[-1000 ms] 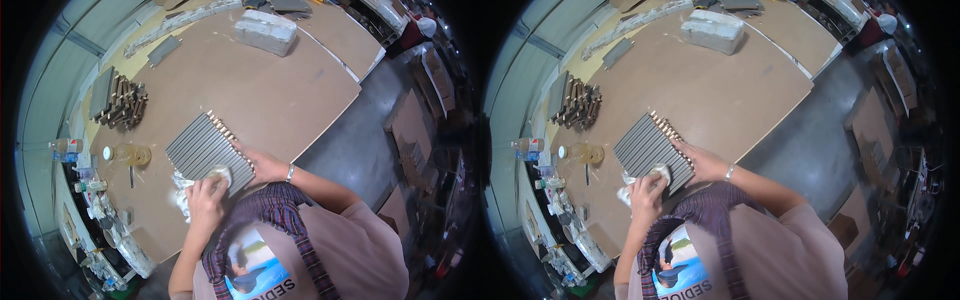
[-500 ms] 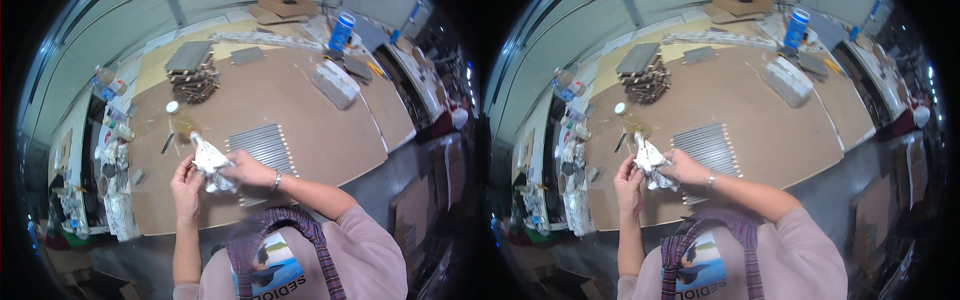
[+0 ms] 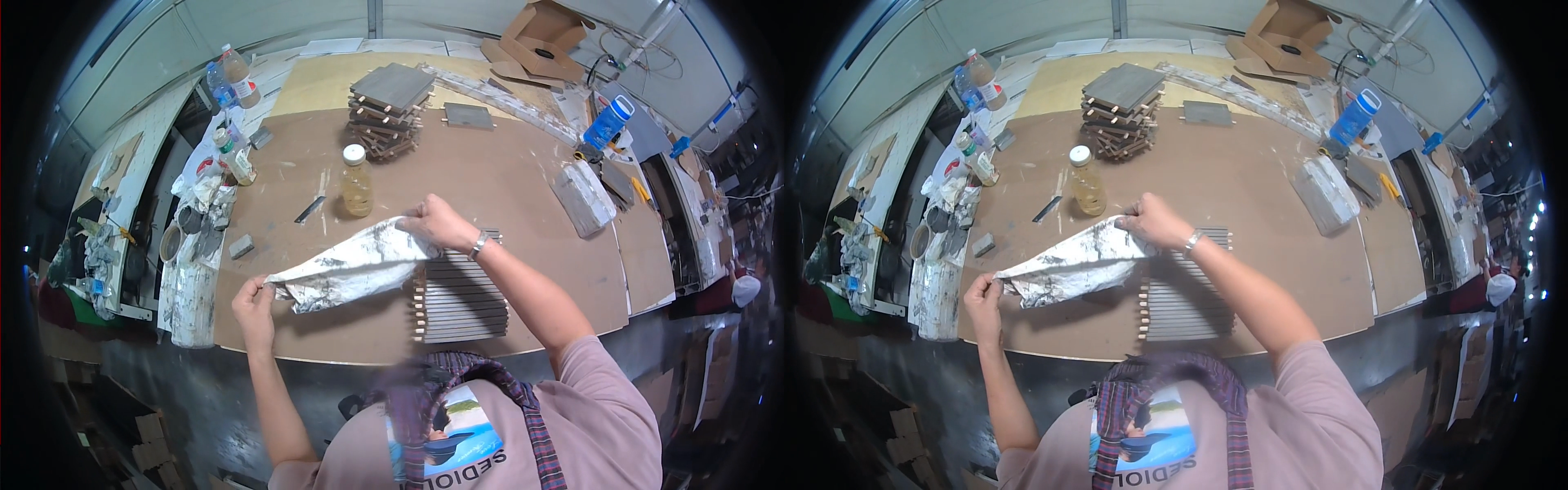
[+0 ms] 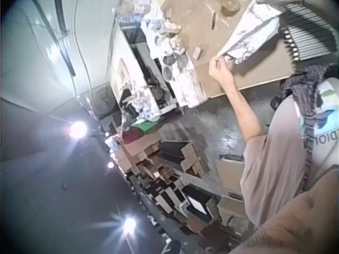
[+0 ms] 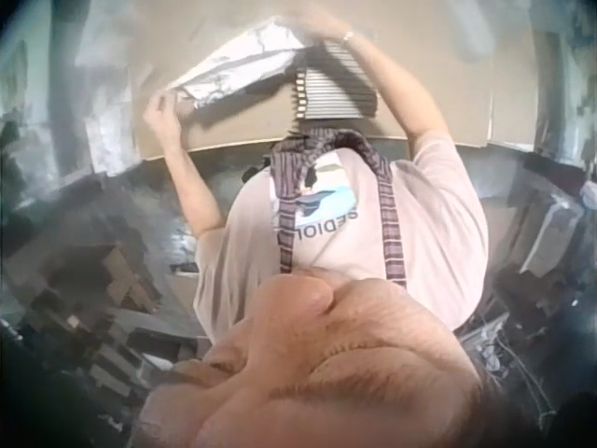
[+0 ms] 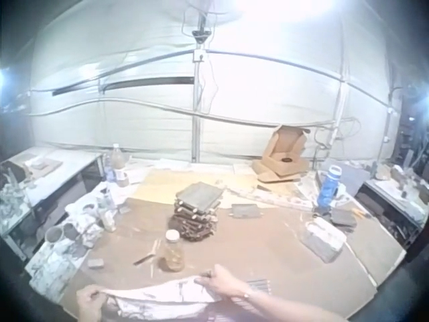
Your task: The person pours liquid from a bottle onto a cloth and wipes the surface of a panel made of wooden slats. They then carry the panel across the workshop and place it on a stack of similar items on a pallet.
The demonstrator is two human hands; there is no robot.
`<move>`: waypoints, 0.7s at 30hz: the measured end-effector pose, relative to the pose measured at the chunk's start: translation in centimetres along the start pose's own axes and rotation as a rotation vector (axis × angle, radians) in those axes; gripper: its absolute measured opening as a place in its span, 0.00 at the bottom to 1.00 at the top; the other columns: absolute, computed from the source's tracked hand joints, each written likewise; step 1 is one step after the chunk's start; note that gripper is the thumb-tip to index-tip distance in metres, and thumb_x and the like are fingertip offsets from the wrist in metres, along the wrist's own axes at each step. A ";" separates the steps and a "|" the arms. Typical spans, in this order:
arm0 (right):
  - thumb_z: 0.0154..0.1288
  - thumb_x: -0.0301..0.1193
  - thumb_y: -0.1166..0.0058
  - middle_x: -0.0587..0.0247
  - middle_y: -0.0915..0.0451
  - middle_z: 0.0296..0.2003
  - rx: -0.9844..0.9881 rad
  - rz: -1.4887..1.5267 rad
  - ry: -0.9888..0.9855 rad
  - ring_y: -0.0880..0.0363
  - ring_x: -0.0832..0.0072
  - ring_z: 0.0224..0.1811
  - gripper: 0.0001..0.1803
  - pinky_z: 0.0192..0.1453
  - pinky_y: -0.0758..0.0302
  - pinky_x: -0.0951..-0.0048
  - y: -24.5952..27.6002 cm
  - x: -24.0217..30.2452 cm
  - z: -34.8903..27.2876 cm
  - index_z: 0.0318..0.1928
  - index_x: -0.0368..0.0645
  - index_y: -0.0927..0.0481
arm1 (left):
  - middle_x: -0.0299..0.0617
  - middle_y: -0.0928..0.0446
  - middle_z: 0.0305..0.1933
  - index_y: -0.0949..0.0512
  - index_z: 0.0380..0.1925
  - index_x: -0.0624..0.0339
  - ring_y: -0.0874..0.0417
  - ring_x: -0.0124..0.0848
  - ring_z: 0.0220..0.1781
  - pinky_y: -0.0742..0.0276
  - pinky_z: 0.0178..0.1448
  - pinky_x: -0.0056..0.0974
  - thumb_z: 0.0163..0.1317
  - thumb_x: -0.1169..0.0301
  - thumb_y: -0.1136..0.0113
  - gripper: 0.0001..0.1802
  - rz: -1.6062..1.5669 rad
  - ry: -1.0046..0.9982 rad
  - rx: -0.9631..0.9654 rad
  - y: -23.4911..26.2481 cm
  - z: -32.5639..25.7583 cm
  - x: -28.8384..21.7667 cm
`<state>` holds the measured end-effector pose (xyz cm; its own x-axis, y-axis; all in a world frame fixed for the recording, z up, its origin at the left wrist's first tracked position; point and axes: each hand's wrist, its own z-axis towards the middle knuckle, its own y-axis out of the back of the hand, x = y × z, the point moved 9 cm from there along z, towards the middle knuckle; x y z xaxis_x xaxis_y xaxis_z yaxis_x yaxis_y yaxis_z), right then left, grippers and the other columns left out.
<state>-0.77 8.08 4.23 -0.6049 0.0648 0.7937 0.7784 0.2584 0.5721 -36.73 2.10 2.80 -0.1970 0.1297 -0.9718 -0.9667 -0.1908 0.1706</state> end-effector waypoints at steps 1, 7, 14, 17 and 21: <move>0.62 0.34 0.38 0.57 0.19 0.20 -0.068 -0.185 0.031 0.18 0.59 0.25 0.12 0.37 0.20 0.61 0.6 1.1 0.2 0.39 0.37 0.15 | 0.33 0.20 0.37 0.18 0.39 0.68 0.24 0.20 0.38 0.29 0.44 0.26 0.66 0.80 0.44 0.06 -0.026 0.042 0.029 -0.1 0.1 0.0; 0.52 0.39 0.31 0.46 0.27 0.58 0.035 -0.185 0.560 0.30 0.54 0.64 0.34 0.66 0.31 0.59 -6.8 9.8 0.4 0.61 0.45 0.24 | 0.30 0.23 0.32 0.19 0.39 0.69 0.28 0.17 0.33 0.33 0.40 0.25 0.65 0.77 0.43 0.07 -0.210 0.053 0.263 -4.6 0.8 -3.9; 0.59 0.25 0.45 0.48 0.18 0.37 0.234 0.039 0.593 0.18 0.61 0.39 0.13 0.50 0.23 0.65 -11.2 10.1 2.8 0.43 0.30 0.18 | 0.33 0.25 0.26 0.25 0.26 0.64 0.27 0.19 0.31 0.30 0.39 0.28 0.56 0.80 0.38 0.05 -0.151 0.116 0.400 -5.4 1.2 -6.0; 0.61 0.26 0.49 0.48 0.20 0.31 0.380 -0.044 0.459 0.20 0.66 0.36 0.13 0.46 0.24 0.64 -10.6 10.7 2.7 0.42 0.29 0.20 | 0.36 0.24 0.26 0.25 0.27 0.66 0.24 0.24 0.31 0.28 0.40 0.30 0.53 0.81 0.39 0.04 0.262 -0.202 0.246 -2.3 2.3 -5.4; 0.63 0.28 0.50 0.47 0.23 0.26 0.207 0.050 0.504 0.23 0.65 0.31 0.11 0.44 0.25 0.62 -8.0 11.4 2.3 0.40 0.30 0.23 | 0.40 0.22 0.29 0.24 0.28 0.69 0.22 0.27 0.36 0.27 0.45 0.33 0.50 0.82 0.40 0.04 0.247 -0.030 0.078 -1.0 2.8 -3.8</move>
<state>-14.28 9.02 8.20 -0.3730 -0.3748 0.8488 0.7242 0.4542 0.5188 -35.48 4.47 6.81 -0.4323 0.1179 -0.8940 -0.8981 -0.1446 0.4152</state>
